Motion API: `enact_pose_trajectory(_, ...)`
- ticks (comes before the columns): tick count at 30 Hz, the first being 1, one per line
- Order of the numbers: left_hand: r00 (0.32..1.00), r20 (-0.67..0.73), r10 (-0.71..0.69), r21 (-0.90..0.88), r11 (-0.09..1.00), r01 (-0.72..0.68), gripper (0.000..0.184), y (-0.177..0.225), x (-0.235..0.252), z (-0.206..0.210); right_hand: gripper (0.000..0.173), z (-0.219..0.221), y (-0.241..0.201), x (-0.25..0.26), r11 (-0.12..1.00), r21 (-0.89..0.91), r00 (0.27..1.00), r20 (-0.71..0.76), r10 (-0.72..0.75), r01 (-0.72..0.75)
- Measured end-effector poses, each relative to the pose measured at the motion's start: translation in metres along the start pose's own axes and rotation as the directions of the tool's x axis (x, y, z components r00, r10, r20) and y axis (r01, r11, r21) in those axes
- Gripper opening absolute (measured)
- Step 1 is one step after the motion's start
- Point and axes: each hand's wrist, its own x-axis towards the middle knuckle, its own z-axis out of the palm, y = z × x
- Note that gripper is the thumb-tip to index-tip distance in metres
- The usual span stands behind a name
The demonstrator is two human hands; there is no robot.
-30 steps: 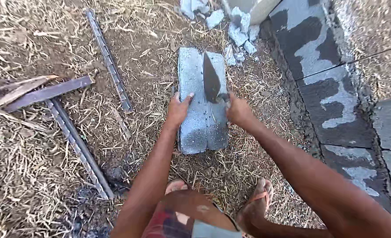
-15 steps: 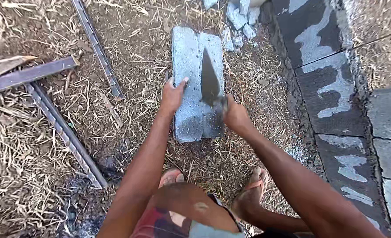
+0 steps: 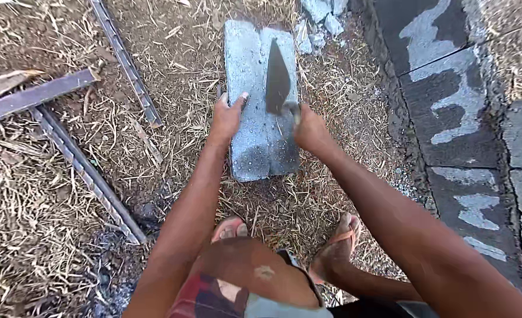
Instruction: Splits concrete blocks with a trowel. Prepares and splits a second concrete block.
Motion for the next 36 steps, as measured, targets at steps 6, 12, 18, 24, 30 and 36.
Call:
enact_pose_trajectory(6,1.000,0.009,0.019,-0.029,0.999,-0.019,0.051,0.006,0.000,-0.001,0.051,0.031,0.015,-0.071,0.998,0.028,0.996,0.075,0.046,-0.048)
enact_pose_trajectory(12,1.000,0.007,0.021,-0.059,0.998,-0.020,0.048,0.000,0.001,0.001,0.044,-0.006,-0.003,0.000,1.000,-0.029,1.000,0.006,0.003,-0.003)
enact_pose_trajectory(18,1.000,0.007,0.014,-0.020,1.000,-0.014,0.050,0.004,0.001,-0.001,0.047,0.048,0.024,-0.084,0.991,0.122,0.996,0.070,0.054,-0.063)
enact_pose_trajectory(24,1.000,-0.004,0.027,-0.025,0.999,-0.027,0.048,0.003,-0.002,0.000,0.041,0.027,0.039,-0.104,0.999,-0.018,0.981,0.192,0.036,-0.033)
enact_pose_trajectory(30,0.999,0.003,0.035,-0.065,0.997,-0.034,0.047,0.000,0.003,0.002,0.050,-0.005,0.012,-0.016,0.996,0.065,0.998,-0.009,0.054,-0.054)
enact_pose_trajectory(36,1.000,0.000,0.014,-0.013,1.000,-0.014,0.046,0.006,-0.001,0.001,0.041,0.032,0.030,-0.091,0.999,0.045,0.985,0.173,-0.016,0.008)
